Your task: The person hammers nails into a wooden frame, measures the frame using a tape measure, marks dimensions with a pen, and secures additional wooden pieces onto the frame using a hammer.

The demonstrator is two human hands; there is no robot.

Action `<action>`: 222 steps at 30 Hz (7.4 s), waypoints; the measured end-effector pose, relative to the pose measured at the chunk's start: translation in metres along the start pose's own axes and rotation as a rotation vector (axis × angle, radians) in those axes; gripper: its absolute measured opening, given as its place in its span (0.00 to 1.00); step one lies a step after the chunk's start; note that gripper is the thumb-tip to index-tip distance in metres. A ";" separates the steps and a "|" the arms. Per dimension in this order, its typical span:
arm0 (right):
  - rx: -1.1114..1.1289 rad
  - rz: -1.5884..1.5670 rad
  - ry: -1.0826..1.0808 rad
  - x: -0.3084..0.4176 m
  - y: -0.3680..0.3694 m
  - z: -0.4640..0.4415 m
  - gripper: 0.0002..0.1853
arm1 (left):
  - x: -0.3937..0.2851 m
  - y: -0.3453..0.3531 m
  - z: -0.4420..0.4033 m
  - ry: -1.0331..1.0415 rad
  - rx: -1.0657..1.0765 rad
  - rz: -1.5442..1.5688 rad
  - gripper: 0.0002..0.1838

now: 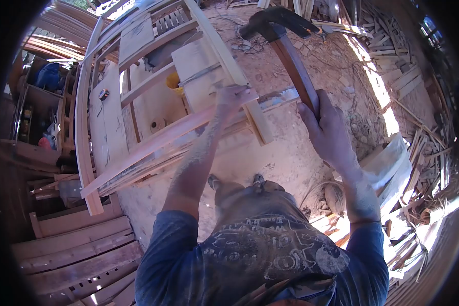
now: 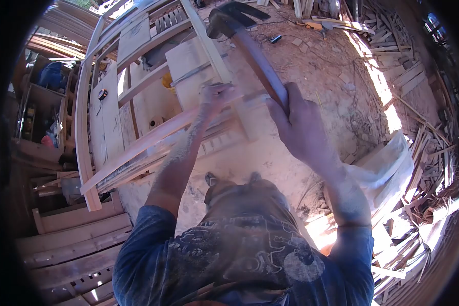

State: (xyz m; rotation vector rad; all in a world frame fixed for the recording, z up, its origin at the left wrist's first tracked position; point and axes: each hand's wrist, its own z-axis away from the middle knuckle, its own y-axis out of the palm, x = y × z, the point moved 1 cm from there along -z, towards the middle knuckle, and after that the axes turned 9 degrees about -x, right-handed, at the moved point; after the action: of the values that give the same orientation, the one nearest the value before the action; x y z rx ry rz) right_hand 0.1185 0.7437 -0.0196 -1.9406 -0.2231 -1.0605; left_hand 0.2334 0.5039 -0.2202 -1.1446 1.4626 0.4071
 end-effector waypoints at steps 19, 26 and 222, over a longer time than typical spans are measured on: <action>0.190 0.265 0.193 -0.070 0.059 -0.009 0.16 | -0.010 -0.002 0.009 -0.027 0.067 -0.094 0.11; 0.050 -0.130 0.473 -0.054 -0.001 0.047 0.15 | 0.013 -0.078 0.011 0.112 -0.056 -0.732 0.22; 0.288 0.171 -0.383 0.812 1.254 -0.543 0.37 | 0.548 -1.337 -0.512 -1.184 0.555 1.372 0.26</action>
State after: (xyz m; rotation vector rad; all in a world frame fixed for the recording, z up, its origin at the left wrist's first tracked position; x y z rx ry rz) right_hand 0.9530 -0.6089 -0.0544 -1.8458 -0.3909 -0.5071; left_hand 1.1243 -0.7389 -0.1074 0.6953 0.9011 1.2234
